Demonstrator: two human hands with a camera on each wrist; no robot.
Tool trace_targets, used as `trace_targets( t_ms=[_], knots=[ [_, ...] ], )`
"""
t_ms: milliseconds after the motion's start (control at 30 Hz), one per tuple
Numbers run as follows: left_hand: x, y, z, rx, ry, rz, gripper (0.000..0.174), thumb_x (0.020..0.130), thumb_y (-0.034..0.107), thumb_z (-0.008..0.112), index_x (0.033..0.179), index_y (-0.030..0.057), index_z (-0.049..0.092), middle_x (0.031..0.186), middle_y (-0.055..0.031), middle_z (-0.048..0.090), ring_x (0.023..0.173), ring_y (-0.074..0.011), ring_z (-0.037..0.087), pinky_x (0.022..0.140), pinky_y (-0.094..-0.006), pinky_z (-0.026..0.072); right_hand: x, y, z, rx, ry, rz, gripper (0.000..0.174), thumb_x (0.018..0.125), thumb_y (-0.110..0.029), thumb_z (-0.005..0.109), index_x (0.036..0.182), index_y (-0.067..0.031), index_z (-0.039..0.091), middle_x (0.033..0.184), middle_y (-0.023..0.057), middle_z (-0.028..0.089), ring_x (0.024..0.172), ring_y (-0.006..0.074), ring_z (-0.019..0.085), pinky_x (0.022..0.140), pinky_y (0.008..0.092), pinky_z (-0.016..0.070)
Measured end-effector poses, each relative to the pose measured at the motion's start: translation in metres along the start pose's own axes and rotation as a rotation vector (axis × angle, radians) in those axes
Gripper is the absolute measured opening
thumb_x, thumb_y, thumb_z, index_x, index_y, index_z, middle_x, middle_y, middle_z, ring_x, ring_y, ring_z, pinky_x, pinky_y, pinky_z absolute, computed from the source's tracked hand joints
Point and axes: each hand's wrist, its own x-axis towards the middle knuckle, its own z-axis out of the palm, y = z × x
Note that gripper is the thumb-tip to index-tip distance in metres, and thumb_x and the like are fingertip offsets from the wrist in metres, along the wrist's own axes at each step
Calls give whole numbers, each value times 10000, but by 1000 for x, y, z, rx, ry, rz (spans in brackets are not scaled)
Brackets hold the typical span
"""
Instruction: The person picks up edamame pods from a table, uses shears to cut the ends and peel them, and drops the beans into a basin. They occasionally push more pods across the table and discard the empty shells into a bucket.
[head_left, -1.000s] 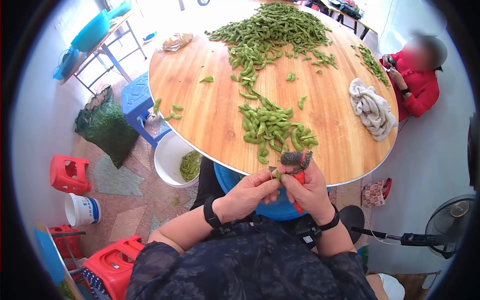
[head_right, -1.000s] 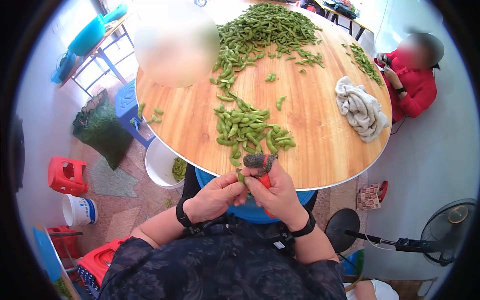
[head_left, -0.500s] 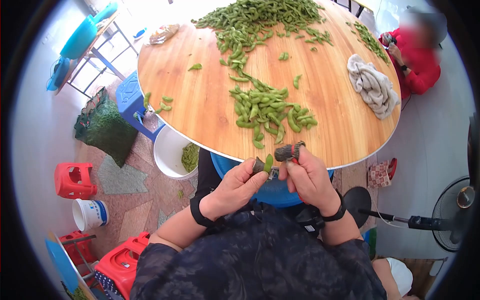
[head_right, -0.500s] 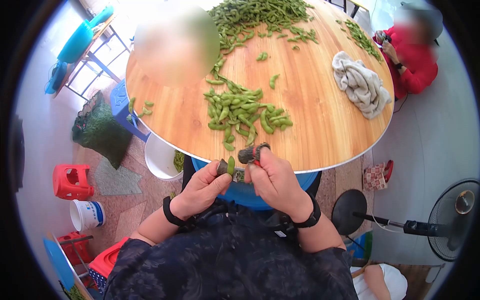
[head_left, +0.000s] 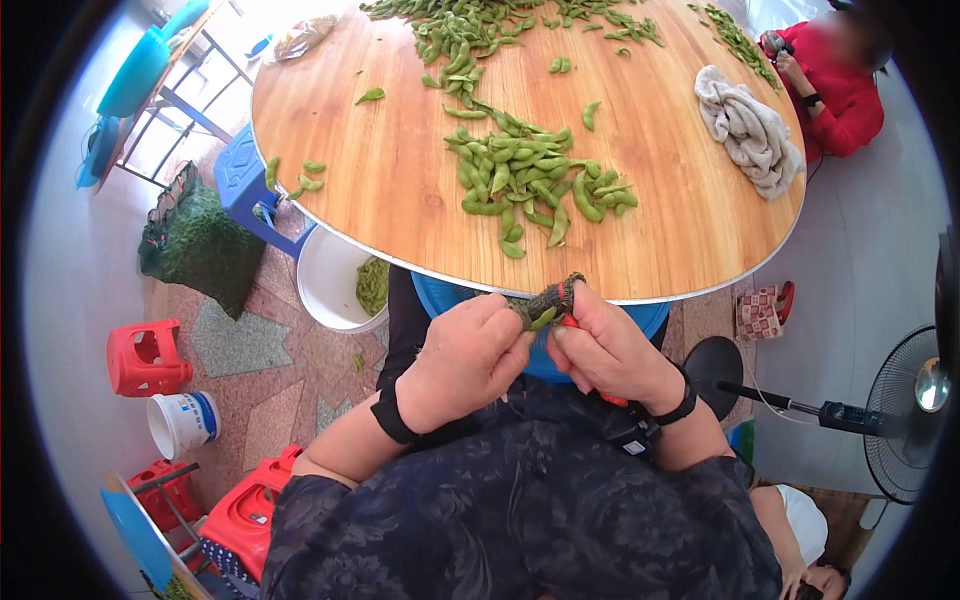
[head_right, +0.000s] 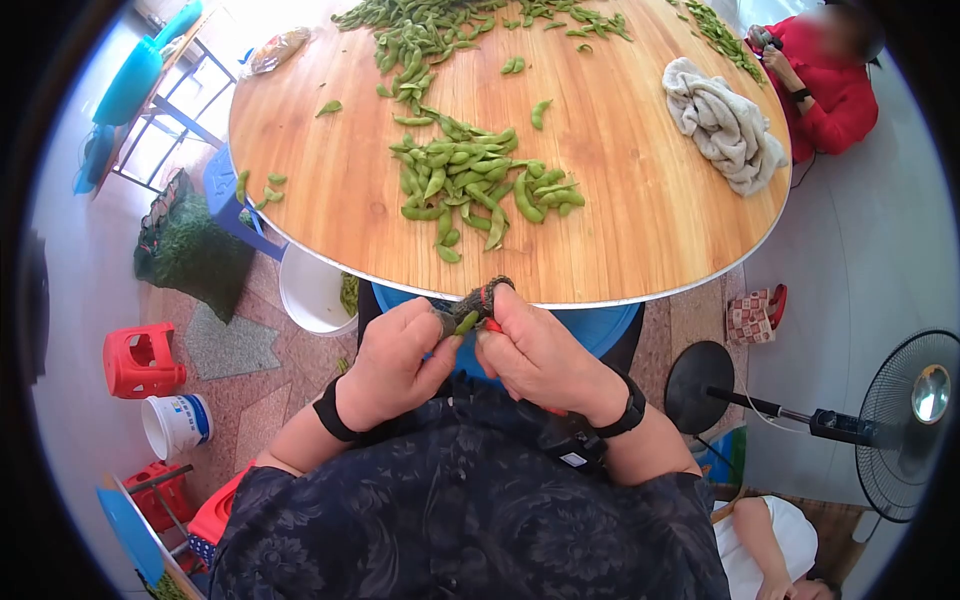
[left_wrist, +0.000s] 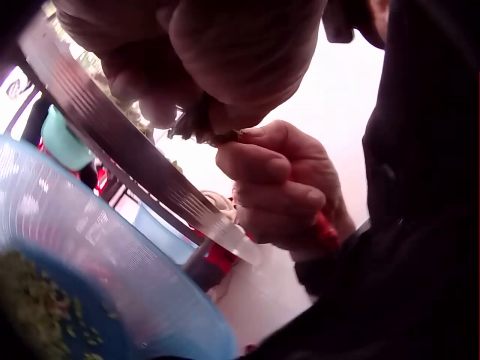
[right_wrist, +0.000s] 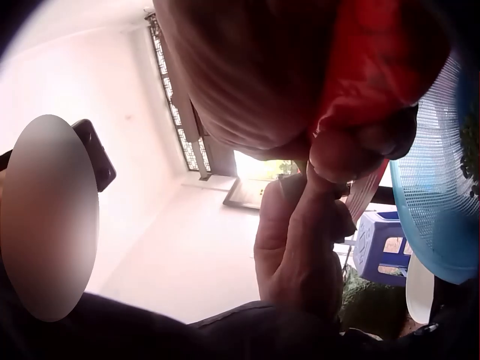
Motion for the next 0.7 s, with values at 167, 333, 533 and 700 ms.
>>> trace_targets(
  t_ms=[167,333,533,700],
  knots=[
    [-11,-10,-1,-111,-140,-19,141,850,65,647,813,37,514,705,-96,488,621,-248,509,563,-318,402,0,8,3,-81,-23,-46,84,942,-87,361,972,-42,425,650,15,513,451,68,465,400,213,379],
    [-20,-18,-1,-1432,-316,-790,83,954,129,551,969,50,532,758,-14,514,676,-142,526,661,-275,450,6,31,6,317,-161,-91,119,950,-76,357,1012,-52,456,645,10,520,433,57,465,390,197,367],
    [-11,-15,-8,-54,-183,-59,201,873,175,657,785,65,513,707,-66,523,634,-234,541,588,-315,419,12,34,19,422,-9,48,79,967,-101,399,992,-68,466,649,15,526,424,60,480,388,190,372],
    [-12,-17,-4,45,-82,4,197,875,130,609,742,48,487,691,-105,494,627,-284,521,559,-362,398,12,36,33,425,51,-12,61,976,-116,411,970,-78,458,657,17,530,425,66,484,390,194,380]
  ],
)
